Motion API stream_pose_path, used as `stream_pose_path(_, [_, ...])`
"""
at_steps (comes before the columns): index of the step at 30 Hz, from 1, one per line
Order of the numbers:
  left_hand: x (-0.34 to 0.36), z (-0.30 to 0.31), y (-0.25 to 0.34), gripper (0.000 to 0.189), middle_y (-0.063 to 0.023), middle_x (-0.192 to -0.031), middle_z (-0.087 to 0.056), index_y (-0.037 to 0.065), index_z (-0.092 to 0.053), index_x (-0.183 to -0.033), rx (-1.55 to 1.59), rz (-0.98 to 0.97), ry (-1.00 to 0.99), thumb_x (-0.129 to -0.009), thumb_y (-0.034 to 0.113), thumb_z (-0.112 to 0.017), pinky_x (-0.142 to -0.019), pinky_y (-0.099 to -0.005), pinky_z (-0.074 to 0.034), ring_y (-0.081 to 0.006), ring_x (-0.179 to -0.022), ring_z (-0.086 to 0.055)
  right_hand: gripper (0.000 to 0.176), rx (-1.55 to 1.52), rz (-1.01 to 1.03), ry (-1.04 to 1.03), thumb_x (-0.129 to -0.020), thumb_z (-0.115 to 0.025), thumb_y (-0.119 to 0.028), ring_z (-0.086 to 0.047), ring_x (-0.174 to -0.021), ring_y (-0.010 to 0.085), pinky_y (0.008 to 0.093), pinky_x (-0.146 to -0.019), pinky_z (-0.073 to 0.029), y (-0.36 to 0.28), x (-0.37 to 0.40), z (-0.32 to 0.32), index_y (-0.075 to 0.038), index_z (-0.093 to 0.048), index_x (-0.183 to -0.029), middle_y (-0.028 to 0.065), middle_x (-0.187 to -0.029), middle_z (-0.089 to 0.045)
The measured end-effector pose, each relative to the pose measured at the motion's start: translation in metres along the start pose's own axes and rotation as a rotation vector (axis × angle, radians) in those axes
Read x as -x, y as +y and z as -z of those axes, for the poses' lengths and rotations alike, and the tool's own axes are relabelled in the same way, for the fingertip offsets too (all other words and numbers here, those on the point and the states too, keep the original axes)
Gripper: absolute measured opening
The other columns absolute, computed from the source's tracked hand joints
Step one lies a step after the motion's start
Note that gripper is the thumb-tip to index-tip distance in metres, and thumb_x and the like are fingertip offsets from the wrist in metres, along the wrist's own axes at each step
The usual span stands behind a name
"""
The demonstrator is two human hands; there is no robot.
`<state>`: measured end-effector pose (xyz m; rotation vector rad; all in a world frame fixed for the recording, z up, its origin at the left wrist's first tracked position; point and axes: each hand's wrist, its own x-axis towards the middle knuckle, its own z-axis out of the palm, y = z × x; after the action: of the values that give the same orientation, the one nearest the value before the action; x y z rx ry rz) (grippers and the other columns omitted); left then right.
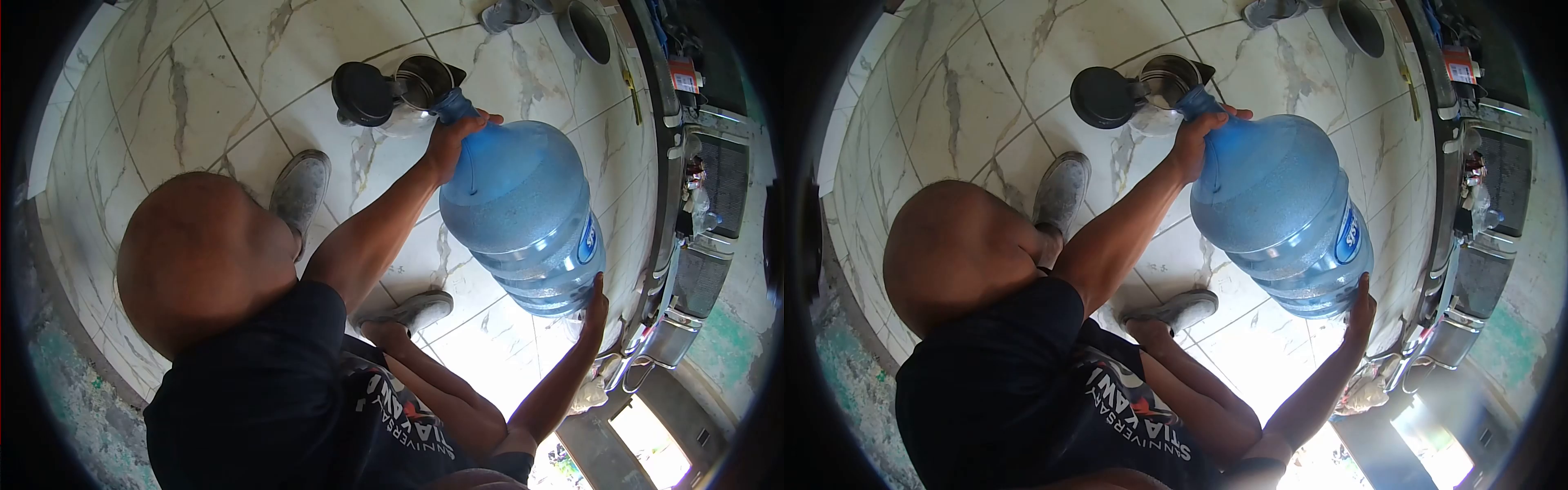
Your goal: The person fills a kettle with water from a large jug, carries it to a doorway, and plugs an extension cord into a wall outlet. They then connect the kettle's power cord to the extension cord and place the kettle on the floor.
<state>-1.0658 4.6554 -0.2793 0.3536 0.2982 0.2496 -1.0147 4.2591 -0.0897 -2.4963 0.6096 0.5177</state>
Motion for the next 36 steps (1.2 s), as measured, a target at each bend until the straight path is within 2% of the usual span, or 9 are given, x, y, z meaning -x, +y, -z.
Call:
stream_pose_path(2, [0.000, 0.000, 0.002, 0.033, -0.0216, -0.124, -0.063, 0.004, -0.057, -0.110, 0.026, 0.010, -0.012, -0.084, 0.023, -0.063, -0.097, -0.0491, -0.051, -0.0345, -0.111, -0.063, 0.080, -0.057, 0.067, 0.027, -0.096, -0.051, -0.061, -0.059, -0.109, 0.0263, 0.0365, -0.098, -0.043, 0.001, 0.007, -0.004, 0.011, -0.057, -0.129, 0.0189, -0.121, -0.064])
stream_pose_path(9, [-0.004, 0.002, 0.007, 0.033, -0.0217, -0.125, -0.062, 0.005, -0.060, -0.109, 0.030, 0.006, -0.025, -0.084, 0.026, -0.064, -0.097, -0.0487, -0.051, -0.0346, -0.110, -0.063, 0.075, -0.015, 0.034, 0.053, -0.097, -0.052, -0.058, -0.060, -0.107, 0.0253, 0.0362, -0.096, -0.044, -0.012, 0.020, -0.002, 0.011, -0.060, -0.126, 0.0184, -0.118, -0.066])
stream_pose_path(15, [-0.004, 0.001, 0.008, 0.034, -0.0218, -0.125, -0.062, 0.005, -0.060, -0.109, 0.094, 0.008, -0.041, -0.085, 0.028, -0.064, -0.096, -0.0493, -0.052, -0.0353, -0.112, -0.063, 0.076, 0.100, 0.066, 0.168, -0.097, -0.052, -0.058, -0.060, -0.107, 0.0261, 0.0374, -0.097, -0.044, -0.024, 0.027, 0.014, 0.012, -0.059, -0.127, 0.0193, -0.119, -0.066])
stream_pose_path(36, [-0.004, 0.000, 0.010, 0.036, -0.0216, -0.124, -0.063, 0.005, -0.061, -0.109, 0.109, 0.010, -0.053, -0.084, 0.032, -0.063, -0.095, -0.0498, -0.052, -0.0353, -0.109, -0.064, 0.071, 0.146, 0.119, 0.191, -0.098, -0.050, -0.056, -0.062, -0.097, 0.0259, 0.0373, -0.092, -0.045, -0.015, 0.046, 0.017, 0.011, -0.065, -0.117, 0.0191, -0.107, -0.070])
